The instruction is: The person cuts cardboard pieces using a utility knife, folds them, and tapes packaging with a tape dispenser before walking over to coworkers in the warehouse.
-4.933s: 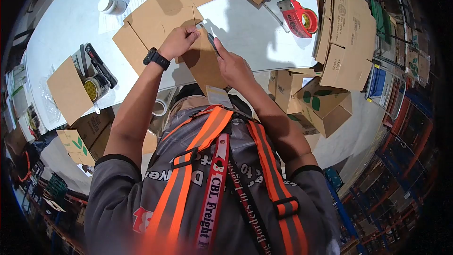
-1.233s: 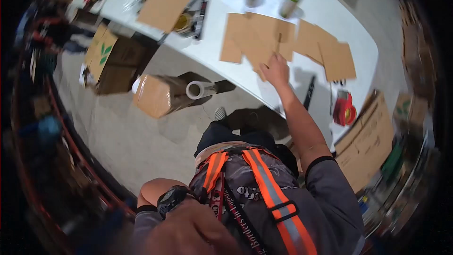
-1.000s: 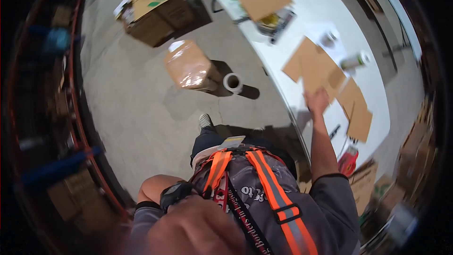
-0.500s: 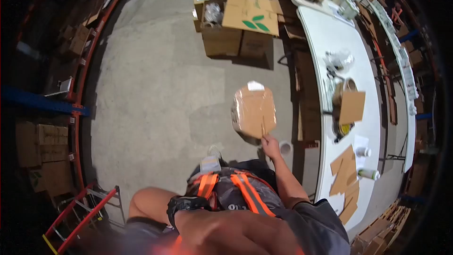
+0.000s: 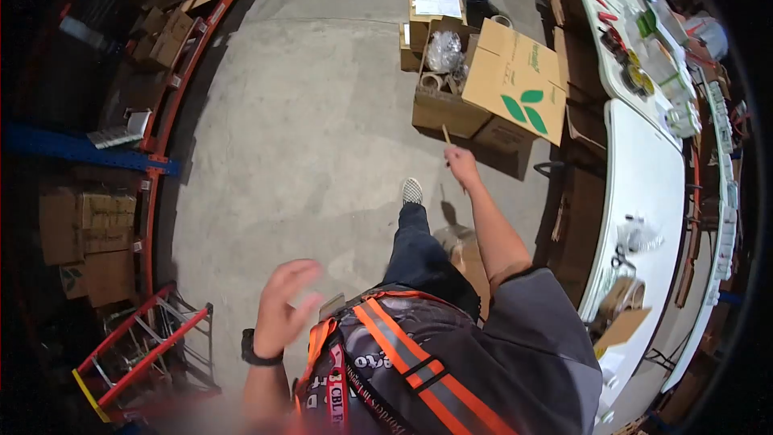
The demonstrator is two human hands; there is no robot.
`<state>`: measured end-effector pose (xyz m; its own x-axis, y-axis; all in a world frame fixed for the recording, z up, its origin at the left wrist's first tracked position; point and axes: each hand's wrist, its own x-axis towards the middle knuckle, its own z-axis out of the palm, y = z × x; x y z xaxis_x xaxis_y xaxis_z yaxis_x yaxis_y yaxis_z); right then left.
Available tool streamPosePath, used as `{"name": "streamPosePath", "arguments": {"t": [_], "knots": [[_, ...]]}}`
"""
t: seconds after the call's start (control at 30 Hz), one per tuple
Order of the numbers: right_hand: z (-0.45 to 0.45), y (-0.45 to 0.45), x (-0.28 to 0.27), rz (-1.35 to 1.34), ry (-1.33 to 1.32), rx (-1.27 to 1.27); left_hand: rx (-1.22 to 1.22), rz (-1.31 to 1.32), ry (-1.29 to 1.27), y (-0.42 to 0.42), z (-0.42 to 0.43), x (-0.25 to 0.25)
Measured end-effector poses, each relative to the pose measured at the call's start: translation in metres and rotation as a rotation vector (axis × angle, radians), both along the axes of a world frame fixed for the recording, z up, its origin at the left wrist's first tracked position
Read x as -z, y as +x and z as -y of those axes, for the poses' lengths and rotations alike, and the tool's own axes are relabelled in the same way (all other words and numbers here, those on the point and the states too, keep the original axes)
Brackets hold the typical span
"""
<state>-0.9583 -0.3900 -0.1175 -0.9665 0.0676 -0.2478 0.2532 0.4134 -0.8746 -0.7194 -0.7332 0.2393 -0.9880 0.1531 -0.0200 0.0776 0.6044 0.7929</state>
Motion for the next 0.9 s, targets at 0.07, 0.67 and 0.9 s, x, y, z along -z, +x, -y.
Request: {"name": "streamPosePath", "arguments": {"t": [0.07, 0.67, 0.9], "knots": [[-0.012, -0.095, 0.012, -0.017, 0.073, -0.012, -0.49, 0.197, 0.087, 0.011, 0.045, 0.1], [-0.099, 0.102, 0.103, 0.577, 0.389, -0.108, -0.164, 0.828, -0.081, -0.092, 0.201, 0.35], [0.018, 0.445, -0.045, 0.598, 0.24, 1.113, 0.802, 0.512, -0.322, -0.268, 0.116, 0.3]]}}
